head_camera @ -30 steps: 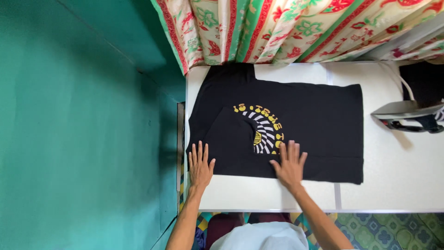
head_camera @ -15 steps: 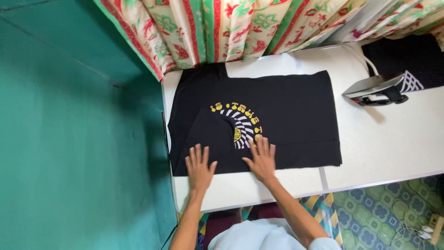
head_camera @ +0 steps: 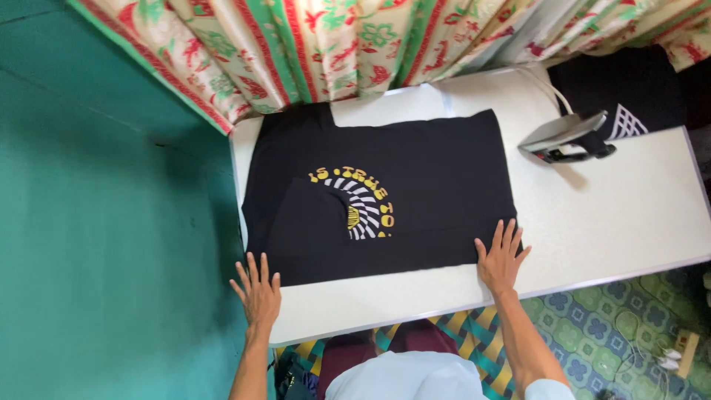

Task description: The person irons a black t-shirt on a white table using a steam iron, then folds the t-shirt neatly. The person smooths the fabric with both hands and completes the fold by the end of the clip.

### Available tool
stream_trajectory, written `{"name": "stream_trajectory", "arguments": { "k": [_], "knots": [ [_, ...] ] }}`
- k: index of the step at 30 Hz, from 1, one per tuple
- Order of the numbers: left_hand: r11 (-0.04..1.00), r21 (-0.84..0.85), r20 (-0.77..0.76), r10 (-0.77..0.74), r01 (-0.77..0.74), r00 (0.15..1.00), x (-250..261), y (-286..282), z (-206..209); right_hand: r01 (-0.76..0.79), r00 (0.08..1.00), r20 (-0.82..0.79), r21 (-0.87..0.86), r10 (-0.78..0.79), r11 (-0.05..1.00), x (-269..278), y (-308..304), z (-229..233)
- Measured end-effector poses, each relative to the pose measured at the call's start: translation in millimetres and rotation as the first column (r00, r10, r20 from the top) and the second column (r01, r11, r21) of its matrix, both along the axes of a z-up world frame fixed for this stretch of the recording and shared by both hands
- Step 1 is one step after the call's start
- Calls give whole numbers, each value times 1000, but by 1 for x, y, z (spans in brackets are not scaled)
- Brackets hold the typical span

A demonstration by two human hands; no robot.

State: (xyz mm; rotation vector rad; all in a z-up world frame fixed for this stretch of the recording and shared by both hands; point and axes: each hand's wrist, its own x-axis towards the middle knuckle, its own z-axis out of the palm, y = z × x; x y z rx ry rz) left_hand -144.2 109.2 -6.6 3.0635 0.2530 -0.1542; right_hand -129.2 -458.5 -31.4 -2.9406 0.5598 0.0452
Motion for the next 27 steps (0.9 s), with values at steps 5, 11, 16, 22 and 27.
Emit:
{"name": "stream_trajectory", "arguments": {
  "k": [5, 11, 16, 22, 27],
  "knots": [
    [999, -41, 19, -18, 18, 1000, -10, -12, 13, -80, 996, -46, 50, 82, 996, 4, -39, 9],
    [999, -30, 120, 44, -41, 992, -11, -39, 16, -78, 997, 28, 2, 78, 997, -11, -61, 1],
    [1000, 29, 282, -19, 12, 959, 1, -142, 0, -114, 969, 212, -74, 128, 991, -17, -39, -9],
    [946, -202, 121, -232, 253, 965, 2, -257, 16, -349, 937, 13, -15, 349, 937, -13, -23, 4],
    [996, -6, 39, -91, 92, 995, -4, -223, 10, -246, 947, -198, 63, 254, 967, -27, -82, 20]
  ]
}}
